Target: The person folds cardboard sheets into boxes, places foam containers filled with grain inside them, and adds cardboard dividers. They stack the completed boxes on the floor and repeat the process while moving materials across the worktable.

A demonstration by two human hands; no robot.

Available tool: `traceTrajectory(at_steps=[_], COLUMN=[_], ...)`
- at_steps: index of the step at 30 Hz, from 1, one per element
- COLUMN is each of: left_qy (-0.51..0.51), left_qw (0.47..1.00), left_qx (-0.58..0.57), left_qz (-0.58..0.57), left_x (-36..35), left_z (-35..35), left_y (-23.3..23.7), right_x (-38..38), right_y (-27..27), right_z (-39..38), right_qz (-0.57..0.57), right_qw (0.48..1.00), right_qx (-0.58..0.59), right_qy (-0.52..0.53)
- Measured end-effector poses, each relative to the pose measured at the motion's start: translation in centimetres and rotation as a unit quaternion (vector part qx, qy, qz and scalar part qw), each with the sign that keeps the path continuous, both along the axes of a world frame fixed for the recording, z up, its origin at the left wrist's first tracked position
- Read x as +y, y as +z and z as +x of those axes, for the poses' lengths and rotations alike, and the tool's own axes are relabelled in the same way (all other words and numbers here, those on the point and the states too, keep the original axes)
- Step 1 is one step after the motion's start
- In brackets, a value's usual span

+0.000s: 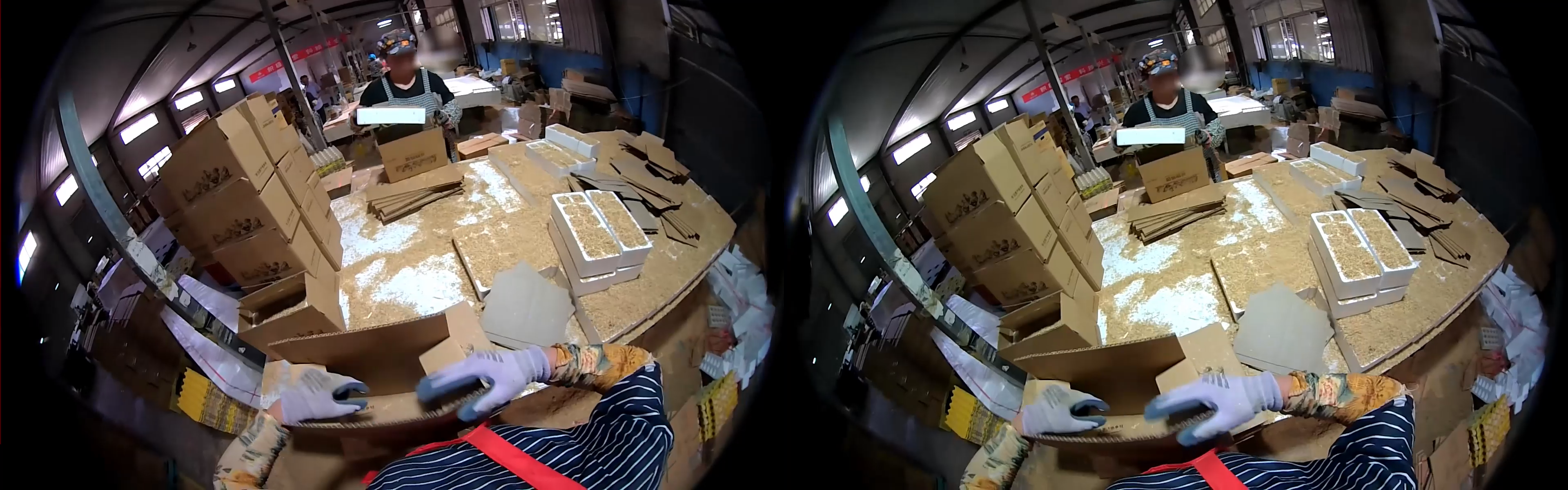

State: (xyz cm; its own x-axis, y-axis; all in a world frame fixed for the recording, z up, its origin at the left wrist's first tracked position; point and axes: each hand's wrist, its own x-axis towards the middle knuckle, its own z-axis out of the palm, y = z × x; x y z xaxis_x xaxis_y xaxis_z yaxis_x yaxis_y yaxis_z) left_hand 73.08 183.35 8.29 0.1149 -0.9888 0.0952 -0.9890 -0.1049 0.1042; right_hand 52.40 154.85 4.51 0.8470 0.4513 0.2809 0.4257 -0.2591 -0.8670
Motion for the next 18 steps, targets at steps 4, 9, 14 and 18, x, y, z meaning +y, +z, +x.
traceTrajectory(at_steps=[4,9,14,18], left_qy=[0.116,0.293,0.332,0.330], left_qw=[0.785,0.801,0.760,0.845], left_qx=[0.493,0.446,0.488,0.379], left_qz=[-0.357,-0.273,-0.273,-0.181], left_x=[3.3,5.7,7.1,6.3], left_z=[6.1,5.5,3.9,1.7], left_y=[-5.1,-8.4,-10.3,-4.3], right_x=[-1.9,1.4,0.9,3.0], right_y=[-1.8,0.8,4.3,0.2], right_z=[4.4,5.1,8.5,6.9], right_qz=[0.231,-0.354,-0.387,-0.451], right_qw=[0.936,0.863,0.913,0.871], right_qx=[0.208,-0.336,0.020,-0.164], right_qy=[-0.162,-0.130,-0.125,-0.108])
